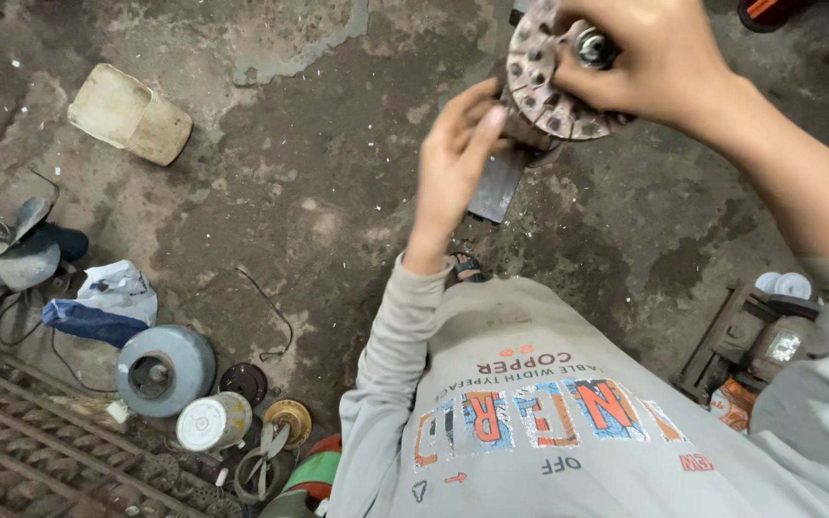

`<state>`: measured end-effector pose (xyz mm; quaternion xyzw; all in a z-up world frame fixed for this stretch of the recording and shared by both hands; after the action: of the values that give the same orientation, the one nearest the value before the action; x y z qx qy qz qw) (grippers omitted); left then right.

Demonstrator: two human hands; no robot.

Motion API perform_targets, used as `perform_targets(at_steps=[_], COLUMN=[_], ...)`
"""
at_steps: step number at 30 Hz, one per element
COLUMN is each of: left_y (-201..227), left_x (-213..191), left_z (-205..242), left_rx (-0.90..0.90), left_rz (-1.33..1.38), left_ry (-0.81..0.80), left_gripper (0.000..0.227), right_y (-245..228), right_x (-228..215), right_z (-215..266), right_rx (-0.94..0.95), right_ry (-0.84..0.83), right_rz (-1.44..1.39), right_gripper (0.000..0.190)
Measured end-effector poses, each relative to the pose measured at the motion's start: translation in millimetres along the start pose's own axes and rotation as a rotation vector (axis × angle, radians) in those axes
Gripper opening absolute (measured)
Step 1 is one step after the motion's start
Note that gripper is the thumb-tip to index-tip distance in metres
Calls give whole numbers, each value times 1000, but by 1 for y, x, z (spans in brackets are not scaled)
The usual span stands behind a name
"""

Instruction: The person handles a circular metal stator with multiple slots, inserting and adjusting small metal pins or rods into the slots. The person repeatedly picks up the stator, aligns it, and uses a metal rod to press or fit components into place on a cluttered workbench.

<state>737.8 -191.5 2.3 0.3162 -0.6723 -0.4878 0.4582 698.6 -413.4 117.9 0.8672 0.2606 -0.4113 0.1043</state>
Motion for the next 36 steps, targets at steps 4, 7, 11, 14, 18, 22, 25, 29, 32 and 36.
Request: perform_targets(at_steps=[4,7,11,14,18,22,25,29,32,36], left_y=[13,11,9,6,7,11,0,6,12,13], left_x=[-55,-74,-84,-91,-106,-110,-111,-113,-110,-113], left_z=[8,20,32,41,40,41,39,45,43,44], left_rx=[40,7,-57,-77,-84,-117,-122,-126,-131,-137], left_rz=[-42,5,43,55,73,115,150,90,96,116], left_ry=[276,346,331,335,394,418,401,408,419,427], left_gripper=[39,37,37,36,36,35,35,34,34,33], right_y=[-15,-34,-35,-33,-39,-29,-25,-31,-24,-23], right_x=[6,19,1,-10,11,-3,-2,-2,-2,-4], right_z=[-3,-8,-23,-18,-21,-27,-20,-25,-35,-27], right_rx=[70,157,56,8,66,184,124,145,199,78], right_ry=[-38,-98,72,89,-25,39,95,55,-44,66], right_rz=[81,135,-116,-60,43,-223,-130,-30,-12,-56], right_gripper=[20,24,23,22,23,20,19,18,22,21])
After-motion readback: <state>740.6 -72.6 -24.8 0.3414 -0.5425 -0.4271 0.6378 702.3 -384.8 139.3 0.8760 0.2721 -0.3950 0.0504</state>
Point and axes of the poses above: each hand's wrist, its own z-axis away from the middle knuckle, its own x-axis out of the palm, y = z × x, the point moved 3 cm from there along -z, towards the middle knuckle, and after that the axes turned 7 degrees about y, right-handed, at the moved point
